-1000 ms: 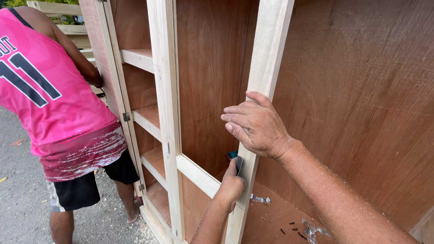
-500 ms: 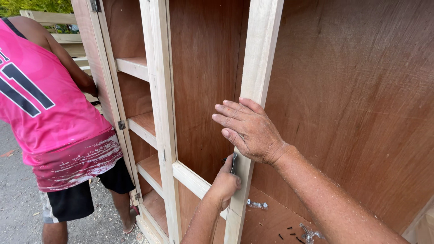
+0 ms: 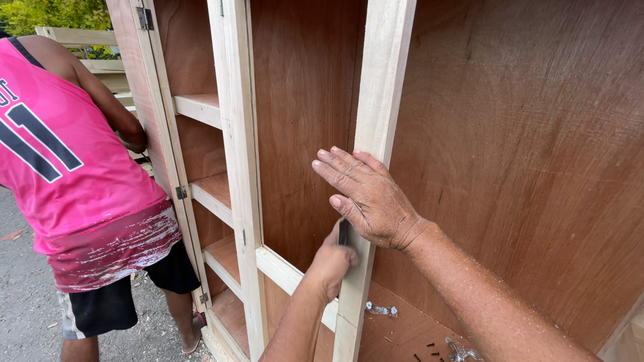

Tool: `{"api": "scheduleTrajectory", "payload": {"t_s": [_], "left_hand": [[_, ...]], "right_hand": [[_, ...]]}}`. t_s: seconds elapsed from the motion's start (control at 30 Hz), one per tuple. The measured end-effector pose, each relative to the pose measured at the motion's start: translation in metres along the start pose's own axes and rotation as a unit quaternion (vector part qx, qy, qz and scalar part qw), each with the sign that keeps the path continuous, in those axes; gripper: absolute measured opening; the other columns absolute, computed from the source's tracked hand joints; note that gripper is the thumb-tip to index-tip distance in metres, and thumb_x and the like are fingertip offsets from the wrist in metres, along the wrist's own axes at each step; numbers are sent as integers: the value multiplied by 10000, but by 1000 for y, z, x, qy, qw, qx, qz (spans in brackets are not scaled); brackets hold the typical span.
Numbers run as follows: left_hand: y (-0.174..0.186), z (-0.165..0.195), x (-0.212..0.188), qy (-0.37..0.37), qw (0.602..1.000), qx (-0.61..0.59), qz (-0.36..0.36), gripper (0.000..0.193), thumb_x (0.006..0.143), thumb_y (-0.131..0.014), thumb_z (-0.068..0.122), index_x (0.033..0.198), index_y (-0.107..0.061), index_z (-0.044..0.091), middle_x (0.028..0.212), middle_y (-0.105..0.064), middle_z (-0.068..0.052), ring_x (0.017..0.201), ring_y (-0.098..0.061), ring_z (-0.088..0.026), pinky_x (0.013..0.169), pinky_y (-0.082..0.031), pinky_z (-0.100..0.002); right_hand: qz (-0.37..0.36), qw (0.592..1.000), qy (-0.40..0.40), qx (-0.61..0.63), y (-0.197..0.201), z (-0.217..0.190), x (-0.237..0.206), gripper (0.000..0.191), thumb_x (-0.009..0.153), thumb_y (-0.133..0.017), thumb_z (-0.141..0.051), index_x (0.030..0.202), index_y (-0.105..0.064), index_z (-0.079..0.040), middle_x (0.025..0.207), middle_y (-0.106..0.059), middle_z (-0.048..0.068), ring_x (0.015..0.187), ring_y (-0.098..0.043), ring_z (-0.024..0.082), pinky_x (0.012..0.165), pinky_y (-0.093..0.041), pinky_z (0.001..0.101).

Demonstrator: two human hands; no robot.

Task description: The person sands a wooden cabinet frame with a sheet of sandpaper, first working along the top rail and front edges, then sanding the interior dividers and shelf edges of the cabinet compartments. They move the sandpaper back and forth across different surfaces of the unfinished furniture.

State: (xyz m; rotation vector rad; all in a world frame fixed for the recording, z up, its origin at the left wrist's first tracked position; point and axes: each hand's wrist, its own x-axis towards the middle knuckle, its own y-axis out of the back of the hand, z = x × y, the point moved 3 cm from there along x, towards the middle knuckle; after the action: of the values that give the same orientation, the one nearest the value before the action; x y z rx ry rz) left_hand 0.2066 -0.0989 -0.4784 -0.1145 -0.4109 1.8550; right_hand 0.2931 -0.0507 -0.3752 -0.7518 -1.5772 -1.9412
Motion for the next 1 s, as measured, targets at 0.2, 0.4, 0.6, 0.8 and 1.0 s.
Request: {"api": "scheduleTrajectory", "payload": {"t_s": [0.2,0.4,0.6,0.8,1.0], "left_hand": [[-16,23,4,-120,992,-27,0,693,943,-500,91,1610,-327,168,1487,-469,13,1341,-444,-127,1142,-304,-321],[-26,37,7,-150,988,37,29,622,1011,-485,262,1607,-310,234,1670,-386,-23,1523,-358,-176,1239,-234,-352],[-63,142,60,-247,962,118,4,665,1007,-376,432,1636,-207,295,1653,-347,-40,1488,-350,-213,1200,-285,-407],[-44,83,19,-239,961,137,28,643,1027,-373,422,1626,-221,245,1699,-296,1,1546,-291,-182,1239,-231,-375],[-87,196,62,-368,927,74,-9,584,1046,-438,352,1575,-398,105,1566,-512,-133,1426,-487,-256,1174,-365,-395]], "right_hand": [[247,967,-15,60,30,2,-6,467,1135,-451,-302,1579,-482,-161,1755,-262,118,1658,-232,305,1380,-210,456],[293,951,-96,34,50,15,-8,513,1121,-457,-260,1605,-415,-96,1748,-230,153,1640,-227,347,1349,-216,469],[291,946,-126,57,49,17,-1,540,1106,-434,-274,1605,-365,-82,1734,-211,177,1612,-218,365,1312,-230,485],[309,939,-137,57,52,20,11,528,1107,-397,-258,1602,-373,-77,1737,-232,163,1615,-235,346,1314,-246,474],[317,936,-136,63,53,21,13,523,1107,-393,-262,1591,-380,-68,1735,-226,174,1611,-242,355,1307,-254,475]]}}
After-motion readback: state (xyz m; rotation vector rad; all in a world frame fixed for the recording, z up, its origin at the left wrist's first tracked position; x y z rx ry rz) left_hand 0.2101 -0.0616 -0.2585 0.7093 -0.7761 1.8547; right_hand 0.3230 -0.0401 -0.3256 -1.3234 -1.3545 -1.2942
